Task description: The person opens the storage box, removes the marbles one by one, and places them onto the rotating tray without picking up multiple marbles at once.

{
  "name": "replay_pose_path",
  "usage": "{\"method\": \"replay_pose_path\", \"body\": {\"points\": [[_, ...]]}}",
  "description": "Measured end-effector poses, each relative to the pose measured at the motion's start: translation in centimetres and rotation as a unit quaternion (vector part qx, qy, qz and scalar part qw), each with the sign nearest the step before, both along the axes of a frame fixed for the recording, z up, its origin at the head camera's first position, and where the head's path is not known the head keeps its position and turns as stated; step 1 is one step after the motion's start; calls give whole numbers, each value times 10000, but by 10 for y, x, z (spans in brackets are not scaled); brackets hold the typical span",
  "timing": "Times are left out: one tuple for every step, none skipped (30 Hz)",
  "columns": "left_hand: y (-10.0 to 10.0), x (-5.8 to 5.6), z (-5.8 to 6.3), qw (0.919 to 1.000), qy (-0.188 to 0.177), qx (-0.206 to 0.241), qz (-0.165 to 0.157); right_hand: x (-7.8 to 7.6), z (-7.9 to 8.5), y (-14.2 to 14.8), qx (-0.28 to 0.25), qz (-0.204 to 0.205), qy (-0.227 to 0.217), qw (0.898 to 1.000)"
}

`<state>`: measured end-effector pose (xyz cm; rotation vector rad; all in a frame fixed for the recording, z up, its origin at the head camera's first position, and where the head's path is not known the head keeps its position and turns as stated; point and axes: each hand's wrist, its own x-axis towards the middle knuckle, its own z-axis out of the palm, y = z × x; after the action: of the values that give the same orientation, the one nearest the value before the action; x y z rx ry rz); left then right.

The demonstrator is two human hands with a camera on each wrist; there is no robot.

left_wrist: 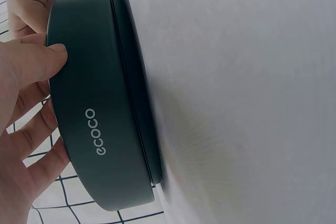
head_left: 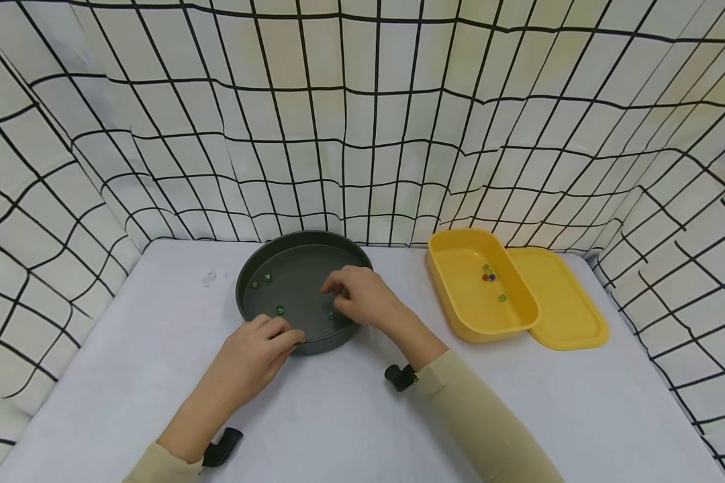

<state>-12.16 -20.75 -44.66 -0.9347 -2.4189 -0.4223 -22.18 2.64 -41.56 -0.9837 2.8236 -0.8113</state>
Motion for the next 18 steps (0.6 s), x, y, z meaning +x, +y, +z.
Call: {"method": "replay_pose_path", "body": {"points": [[0, 0, 0, 10000, 0, 11, -9, 0, 1, 1, -19, -14, -26, 10000], [0, 0, 0, 10000, -3, 23, -18, 0, 2, 2, -48, -16, -48, 10000], [0, -1, 0, 10000, -2, 35, -24, 0, 3, 4, -81, -21, -67, 9999], [0, -1, 0, 10000, 2, 47, -33, 0, 3, 5, -113, -24, -79, 9999], [1, -1, 0, 10000, 5, 53, -41, -1, 4, 6, -153, -21, -96, 9998], [1, -1, 0, 10000, 7, 60, -47, -1, 5, 8, -200, -16, -112, 9997], [1, -1, 0, 10000, 13, 66, -51, -1, 5, 9, -243, -13, -124, 9996], [1, -1, 0, 10000, 19, 69, -52, -1, 6, 10, -286, -7, -135, 9995], [1, -1, 0, 10000, 29, 72, -53, -1, 7, 12, -320, -12, -143, 9994], [1, -1, 1, 9999, 35, 76, -58, -1, 7, 13, -337, -21, -147, 9993], [1, -1, 1, 9999, 42, 74, -57, -1, 8, 14, -354, -30, -156, 9992], [1, -1, 1, 9999, 46, 77, -58, -1, 8, 15, -380, -39, -165, 9991], [1, -1, 1, 9999, 45, 80, -61, -1, 8, 15, -396, -52, -184, 9990], [1, -1, 1, 9999, 48, 83, -67, -1, 8, 16, -406, -58, -187, 9990], [1, -1, 1, 9999, 52, 89, -77, -1, 8, 16, -407, -58, -189, 9990], [1, -1, 1, 9999, 50, 98, -83, -1, 8, 17, -406, -58, -200, 9990], [1, -1, 0, 9999, 54, 102, -91, -1, 7, 17, -412, -55, -210, 9989], [1, -1, 0, 9999, 58, 114, -101, -1, 7, 17, -418, -56, -225, 9989]]}}
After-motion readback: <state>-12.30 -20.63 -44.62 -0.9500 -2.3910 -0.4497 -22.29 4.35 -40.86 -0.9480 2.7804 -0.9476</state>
